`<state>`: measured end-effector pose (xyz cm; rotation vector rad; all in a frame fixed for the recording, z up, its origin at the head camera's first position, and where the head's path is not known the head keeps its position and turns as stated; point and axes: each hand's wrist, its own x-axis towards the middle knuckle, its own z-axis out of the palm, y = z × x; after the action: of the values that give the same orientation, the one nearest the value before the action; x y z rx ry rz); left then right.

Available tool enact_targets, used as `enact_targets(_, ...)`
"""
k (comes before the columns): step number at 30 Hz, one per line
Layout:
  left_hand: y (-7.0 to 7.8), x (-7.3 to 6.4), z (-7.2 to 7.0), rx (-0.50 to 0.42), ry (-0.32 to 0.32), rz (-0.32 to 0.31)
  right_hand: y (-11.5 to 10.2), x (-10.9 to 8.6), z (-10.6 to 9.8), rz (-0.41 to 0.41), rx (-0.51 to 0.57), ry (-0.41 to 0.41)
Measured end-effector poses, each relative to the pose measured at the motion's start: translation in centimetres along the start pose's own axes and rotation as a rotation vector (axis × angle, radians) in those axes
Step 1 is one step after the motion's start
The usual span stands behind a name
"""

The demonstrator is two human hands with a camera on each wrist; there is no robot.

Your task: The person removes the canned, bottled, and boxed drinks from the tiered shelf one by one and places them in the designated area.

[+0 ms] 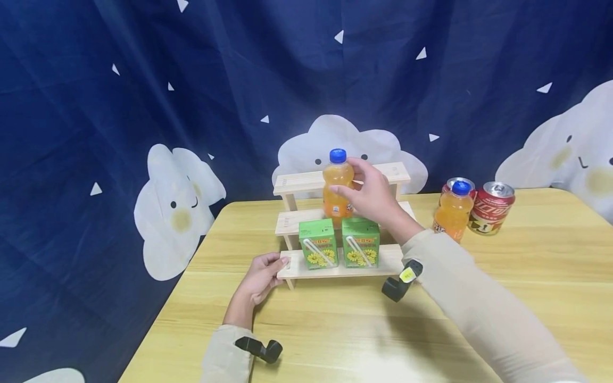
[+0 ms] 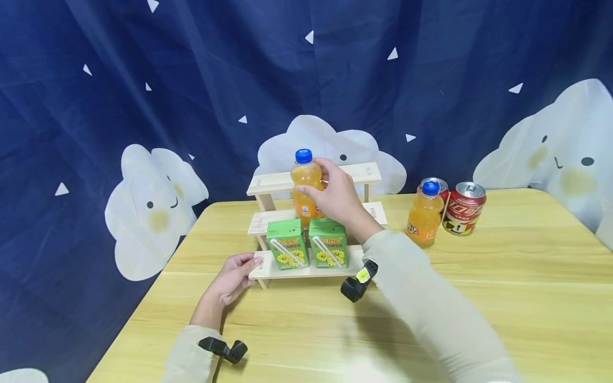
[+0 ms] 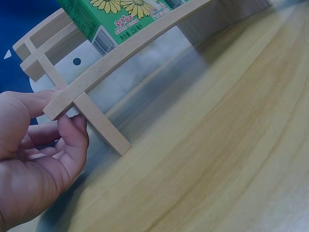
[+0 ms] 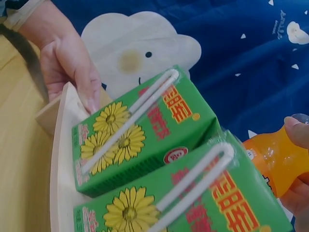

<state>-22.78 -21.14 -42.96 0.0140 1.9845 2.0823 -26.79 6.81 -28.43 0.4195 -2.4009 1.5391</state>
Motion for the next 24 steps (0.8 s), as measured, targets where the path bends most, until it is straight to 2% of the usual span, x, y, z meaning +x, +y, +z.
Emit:
enact_targets(8, -0.1, 0.0, 0.1, -0.003, -0.001, 0.006, 0.5, -0.6, -1.4, 0.021, -0.015, 0.031)
enact_targets(15, -0.2, 0.1, 0.1, -0.006, 0.022, 0.003, 1.3, -1.1, -3.2, 0.024, -0.030, 0.061)
enact_targets(24, -0.1, 0.1, 0.1, -0.031, -0.016, 0.015, 2.4, -2.1, -5.5, 0.047, -0.040, 0.153)
